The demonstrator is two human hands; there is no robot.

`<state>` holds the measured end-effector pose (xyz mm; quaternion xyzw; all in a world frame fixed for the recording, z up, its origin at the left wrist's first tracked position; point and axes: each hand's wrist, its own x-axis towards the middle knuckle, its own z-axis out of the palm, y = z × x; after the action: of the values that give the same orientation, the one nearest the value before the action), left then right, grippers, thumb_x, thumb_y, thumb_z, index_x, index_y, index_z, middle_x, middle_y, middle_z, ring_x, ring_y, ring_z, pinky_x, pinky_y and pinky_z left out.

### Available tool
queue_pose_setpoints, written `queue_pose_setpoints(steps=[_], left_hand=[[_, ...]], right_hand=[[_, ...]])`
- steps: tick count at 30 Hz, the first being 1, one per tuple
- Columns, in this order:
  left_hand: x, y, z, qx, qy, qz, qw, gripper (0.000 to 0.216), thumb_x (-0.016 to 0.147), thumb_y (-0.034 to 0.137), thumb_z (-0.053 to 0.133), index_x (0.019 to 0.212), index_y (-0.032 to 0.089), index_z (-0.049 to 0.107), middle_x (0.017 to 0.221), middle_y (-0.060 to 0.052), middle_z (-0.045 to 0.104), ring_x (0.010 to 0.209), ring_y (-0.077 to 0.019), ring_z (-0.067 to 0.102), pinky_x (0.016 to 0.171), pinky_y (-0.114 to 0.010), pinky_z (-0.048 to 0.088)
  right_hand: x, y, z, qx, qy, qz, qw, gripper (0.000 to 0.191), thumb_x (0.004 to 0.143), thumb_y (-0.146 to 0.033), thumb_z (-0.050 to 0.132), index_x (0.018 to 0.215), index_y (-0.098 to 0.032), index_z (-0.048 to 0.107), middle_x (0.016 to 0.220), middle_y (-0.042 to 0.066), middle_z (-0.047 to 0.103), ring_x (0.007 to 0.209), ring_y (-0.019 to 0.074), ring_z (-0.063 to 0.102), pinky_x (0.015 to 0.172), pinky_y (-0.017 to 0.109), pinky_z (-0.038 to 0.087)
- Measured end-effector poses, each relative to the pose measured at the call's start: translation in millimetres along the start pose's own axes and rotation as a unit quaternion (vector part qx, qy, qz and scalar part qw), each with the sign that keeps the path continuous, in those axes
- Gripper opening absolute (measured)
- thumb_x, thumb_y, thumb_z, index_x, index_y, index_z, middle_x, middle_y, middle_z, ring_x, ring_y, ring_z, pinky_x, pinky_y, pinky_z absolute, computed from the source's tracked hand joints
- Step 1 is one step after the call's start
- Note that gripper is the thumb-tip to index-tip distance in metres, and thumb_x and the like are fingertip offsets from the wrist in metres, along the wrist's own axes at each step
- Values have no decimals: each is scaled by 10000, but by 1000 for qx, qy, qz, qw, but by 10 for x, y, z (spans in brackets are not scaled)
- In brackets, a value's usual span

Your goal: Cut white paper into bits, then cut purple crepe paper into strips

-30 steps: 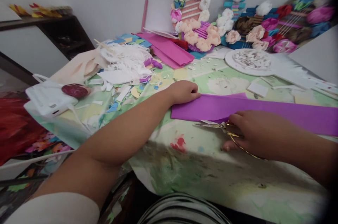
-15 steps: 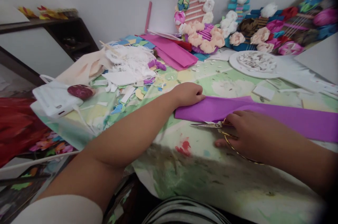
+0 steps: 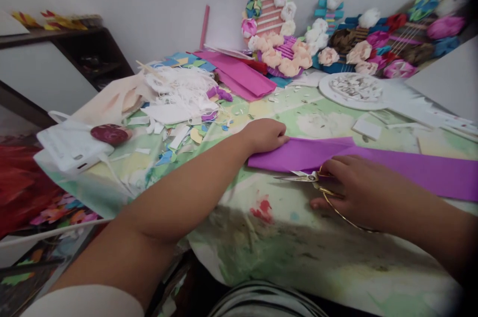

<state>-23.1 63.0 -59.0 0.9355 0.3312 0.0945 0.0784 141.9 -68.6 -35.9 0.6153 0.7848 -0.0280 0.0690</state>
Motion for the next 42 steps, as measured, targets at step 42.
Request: queue_pose_setpoints(steps=[42], left_hand=[[-6, -11, 19, -1, 2, 6, 1000, 326, 730, 429, 318, 703, 180, 526, 765, -23, 567, 638, -130, 463, 503, -232, 294]], right_hand=[[-89, -107, -87, -52, -71, -6, 996, 468, 652, -613, 315, 690, -186, 503, 588, 48, 507, 524, 171, 474, 472, 283, 282]])
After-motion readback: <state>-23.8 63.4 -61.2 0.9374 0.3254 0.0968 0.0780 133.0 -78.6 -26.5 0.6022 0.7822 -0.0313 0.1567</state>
